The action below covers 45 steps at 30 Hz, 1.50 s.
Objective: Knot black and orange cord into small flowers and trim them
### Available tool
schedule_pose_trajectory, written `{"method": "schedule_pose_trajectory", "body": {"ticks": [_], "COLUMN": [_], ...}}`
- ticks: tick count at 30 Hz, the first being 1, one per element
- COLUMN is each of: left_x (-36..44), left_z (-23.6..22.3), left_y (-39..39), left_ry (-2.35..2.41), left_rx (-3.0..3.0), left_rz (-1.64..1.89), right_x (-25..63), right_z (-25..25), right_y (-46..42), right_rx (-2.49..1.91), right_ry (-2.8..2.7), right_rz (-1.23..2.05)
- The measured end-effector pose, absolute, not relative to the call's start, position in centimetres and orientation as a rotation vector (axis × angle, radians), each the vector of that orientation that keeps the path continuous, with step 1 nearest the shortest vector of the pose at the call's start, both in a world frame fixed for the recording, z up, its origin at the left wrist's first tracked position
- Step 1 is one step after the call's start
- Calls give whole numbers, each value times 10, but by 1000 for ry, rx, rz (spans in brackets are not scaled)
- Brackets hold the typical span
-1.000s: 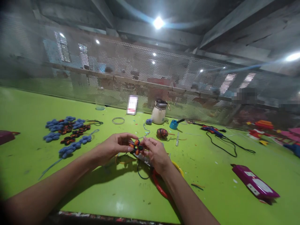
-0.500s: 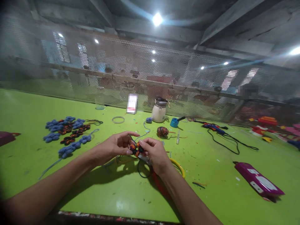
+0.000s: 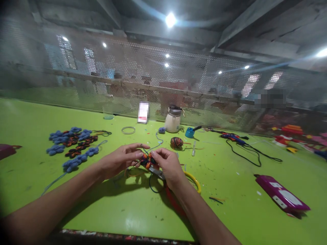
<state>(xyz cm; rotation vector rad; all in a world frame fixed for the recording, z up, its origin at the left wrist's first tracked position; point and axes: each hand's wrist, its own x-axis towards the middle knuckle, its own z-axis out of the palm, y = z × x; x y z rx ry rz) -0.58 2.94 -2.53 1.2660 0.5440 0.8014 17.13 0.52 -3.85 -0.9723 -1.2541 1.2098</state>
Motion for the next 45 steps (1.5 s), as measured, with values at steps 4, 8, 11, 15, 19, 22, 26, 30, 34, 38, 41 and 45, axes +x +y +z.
{"method": "schedule_pose_trajectory", "body": {"ticks": [4, 8, 11, 15, 19, 22, 26, 30, 34, 38, 41, 45], "left_x": [-4, -5, -7, -7, -7, -7, -8, -8, -3, 0, 0, 0], "left_z": [-32, -33, -33, -33, -33, -31, -27, -25, -24, -24, -26, -28], "left_y": [33, 36, 37, 37, 37, 36, 34, 31, 27, 24, 25, 27], "left_ry": [555, 590, 569, 554, 577, 595, 592, 582, 567, 575, 560, 540], "left_rx": [1291, 1294, 1299, 1288, 1273, 1260, 1254, 1318, 1414, 1432, 1413, 1410], "left_rz": [839, 860, 850, 845, 840, 848, 854, 773, 734, 736, 739, 713], "right_x": [171, 171, 170, 168, 167, 168, 170, 171, 170, 170, 169, 168], "right_z": [-39, -38, -34, -28, -26, -27, -26, -30, -36, -37, -37, -37], "right_y": [5, 4, 2, -1, -2, -2, -3, -1, 1, 1, 1, 1], "right_rx": [-975, -984, -1016, -1058, -1070, -1056, -1022, -989, -1003, -981, -986, -999], "right_ry": [-1298, -1346, -1417, -1490, -1452, -1434, -1459, -1395, -1359, -1247, -1191, -1170], "right_rz": [1198, 1167, 1068, 987, 1090, 1138, 1128, 1218, 1320, 1413, 1439, 1475]}}
